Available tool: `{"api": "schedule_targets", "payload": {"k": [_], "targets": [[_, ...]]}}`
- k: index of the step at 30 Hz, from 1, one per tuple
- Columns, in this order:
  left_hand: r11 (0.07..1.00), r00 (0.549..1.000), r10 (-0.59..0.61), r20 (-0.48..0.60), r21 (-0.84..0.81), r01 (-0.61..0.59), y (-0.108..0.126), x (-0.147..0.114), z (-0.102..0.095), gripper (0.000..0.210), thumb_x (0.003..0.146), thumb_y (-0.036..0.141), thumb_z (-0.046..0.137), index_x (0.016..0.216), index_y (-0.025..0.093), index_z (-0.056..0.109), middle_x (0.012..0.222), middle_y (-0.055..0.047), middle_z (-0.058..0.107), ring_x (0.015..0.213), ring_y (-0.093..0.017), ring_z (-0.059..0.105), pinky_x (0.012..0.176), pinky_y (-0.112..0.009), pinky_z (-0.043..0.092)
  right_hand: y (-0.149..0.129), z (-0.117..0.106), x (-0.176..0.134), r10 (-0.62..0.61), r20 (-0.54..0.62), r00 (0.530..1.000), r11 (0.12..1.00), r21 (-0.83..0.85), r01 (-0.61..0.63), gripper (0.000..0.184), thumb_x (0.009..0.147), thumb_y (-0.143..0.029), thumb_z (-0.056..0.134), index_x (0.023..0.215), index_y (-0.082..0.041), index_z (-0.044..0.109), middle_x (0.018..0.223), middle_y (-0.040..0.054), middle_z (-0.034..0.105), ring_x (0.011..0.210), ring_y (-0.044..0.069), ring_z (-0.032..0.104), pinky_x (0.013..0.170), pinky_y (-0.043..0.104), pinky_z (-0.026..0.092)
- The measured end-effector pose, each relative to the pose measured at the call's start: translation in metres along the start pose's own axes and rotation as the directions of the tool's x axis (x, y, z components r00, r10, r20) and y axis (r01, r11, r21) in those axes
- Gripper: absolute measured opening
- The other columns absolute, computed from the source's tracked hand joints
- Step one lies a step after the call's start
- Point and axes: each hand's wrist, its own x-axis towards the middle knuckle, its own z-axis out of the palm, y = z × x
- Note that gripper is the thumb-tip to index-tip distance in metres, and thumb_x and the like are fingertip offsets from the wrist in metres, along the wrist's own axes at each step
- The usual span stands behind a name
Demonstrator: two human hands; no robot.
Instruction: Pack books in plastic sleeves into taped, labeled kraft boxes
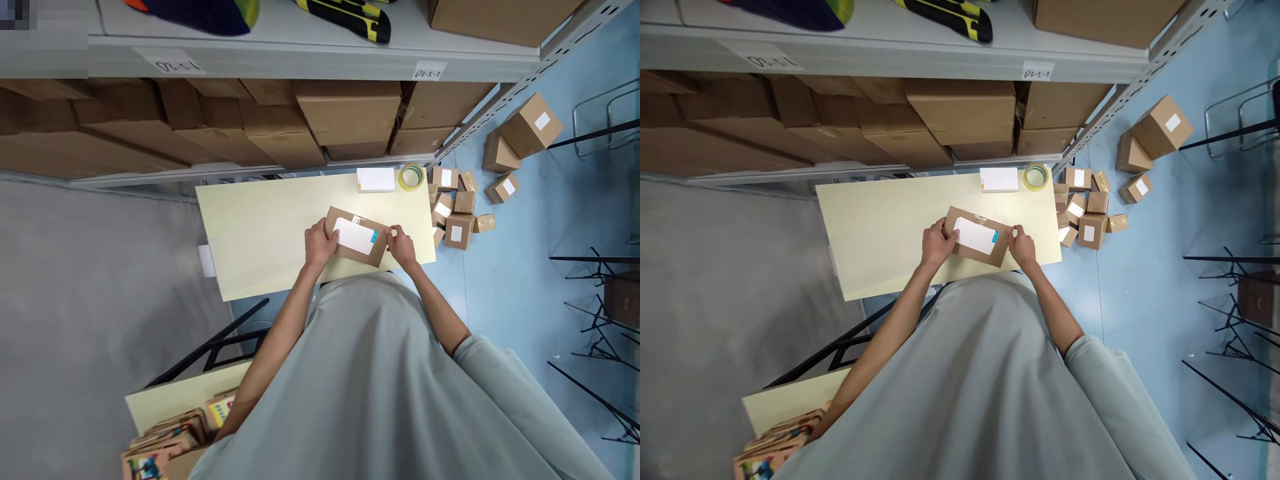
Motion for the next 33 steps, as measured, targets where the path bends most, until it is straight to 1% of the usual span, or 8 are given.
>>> {"api": "schedule_targets", "payload": {"k": [5, 8, 13, 15, 18, 20, 26, 33], "targets": [[0.994, 0.994, 0.102, -0.035, -0.035, -0.104, 0.012, 0.034, 0.009, 0.064, 0.098, 0.042, 0.057, 0.156, 0.016, 0.059, 0.145, -0.019, 0.071, 0.136, -0.041, 0.059, 0.123, -0.057, 0.045, 0.021, 0.001, -0.004, -0.005, 0.111, 0.994, 0.986, 0.167, -0.014, 0.023, 0.117, -0.047, 0.05, 0.122, -0.025, 0.054, 0.102, 0.0031, 0.087, 0.079, 0.017, 0.081, 0.082, 0.028, 0.057], [0.984, 0.985, 0.165, -0.045, -0.054, -0.167, 0.018, 0.047, 0.014, 0.059, 0.097, 0.04, 0.058, 0.153, 0.02, 0.063, 0.148, -0.017, 0.07, 0.138, -0.04, 0.059, 0.126, -0.059, 0.041, 0.027, -0.003, -0.004, -0.025, 0.223, 0.974, 0.989, 0.146, -0.008, 0.025, 0.114, -0.049, 0.057, 0.109, -0.024, 0.057, 0.096, 0.0029, 0.087, 0.08, 0.016, 0.081, 0.081, 0.026, 0.057], [0.98, 0.978, 0.195, -0.076, -0.014, -0.196, 0.024, 0.056, 0.016, 0.05, 0.095, 0.041, 0.067, 0.144, 0.028, 0.068, 0.149, -0.015, 0.069, 0.154, -0.042, 0.046, 0.134, -0.074, 0.014, 0.018, -0.007, 0.0, -0.084, 0.449, 0.889, 0.995, 0.082, 0.052, 0.034, 0.109, -0.052, 0.067, 0.094, -0.021, 0.067, 0.101, 0.0055, 0.087, 0.09, 0.016, 0.081, 0.081, 0.024, 0.057], [0.977, 0.974, 0.214, -0.069, -0.008, -0.215, 0.026, 0.056, 0.014, 0.052, 0.096, 0.041, 0.067, 0.146, 0.027, 0.066, 0.155, -0.015, 0.065, 0.158, -0.042, 0.042, 0.134, -0.071, 0.019, 0.011, -0.006, 0.001, -0.102, 0.492, 0.864, 0.992, -0.01, 0.122, 0.038, 0.11, -0.052, 0.064, 0.09, -0.02, 0.071, 0.104, 0.0061, 0.087, 0.095, 0.017, 0.081, 0.082, 0.024, 0.056], [0.962, 0.96, 0.273, -0.052, -0.01, -0.274, 0.026, 0.052, 0.013, 0.055, 0.1, 0.042, 0.061, 0.152, 0.024, 0.061, 0.158, -0.017, 0.062, 0.155, -0.039, 0.045, 0.129, -0.06, 0.036, 0.003, -0.003, -0.001, -0.111, 0.472, 0.874, 0.957, -0.186, 0.222, 0.043, 0.112, -0.053, 0.057, 0.092, -0.021, 0.077, 0.109, 0.0076, 0.085, 0.102, 0.022, 0.08, 0.083, 0.027, 0.054], [0.955, 0.953, 0.297, -0.066, 0.002, -0.297, 0.025, 0.045, 0.014, 0.056, 0.103, 0.045, 0.056, 0.155, 0.023, 0.06, 0.156, -0.018, 0.061, 0.152, -0.038, 0.046, 0.126, -0.056, 0.041, 0.0, -0.003, -0.003, -0.119, 0.462, 0.879, 0.935, -0.245, 0.255, 0.043, 0.113, -0.054, 0.054, 0.097, -0.022, 0.078, 0.112, 0.0082, 0.084, 0.104, 0.025, 0.079, 0.081, 0.029, 0.054], [0.959, 0.936, 0.284, -0.208, 0.087, -0.271, 0.024, 0.028, 0.025, 0.055, 0.107, 0.046, 0.045, 0.151, 0.018, 0.062, 0.149, -0.021, 0.063, 0.149, -0.037, 0.048, 0.123, -0.054, 0.039, -0.006, -0.005, -0.007, -0.103, 0.5, 0.86, 0.914, -0.294, 0.28, 0.043, 0.113, -0.054, 0.052, 0.098, -0.023, 0.078, 0.117, 0.0106, 0.083, 0.108, 0.031, 0.079, 0.083, 0.034, 0.055], [0.961, 0.935, 0.275, -0.225, 0.091, -0.261, 0.023, 0.029, 0.029, 0.053, 0.107, 0.045, 0.046, 0.151, 0.021, 0.062, 0.147, -0.02, 0.064, 0.148, -0.036, 0.051, 0.122, -0.052, 0.04, -0.018, -0.003, -0.009, -0.093, 0.477, 0.874, 0.873, -0.383, 0.302, 0.041, 0.112, -0.046, 0.053, 0.095, -0.02, 0.08, 0.119, 0.0168, 0.083, 0.111, 0.035, 0.079, 0.09, 0.041, 0.057]]}}
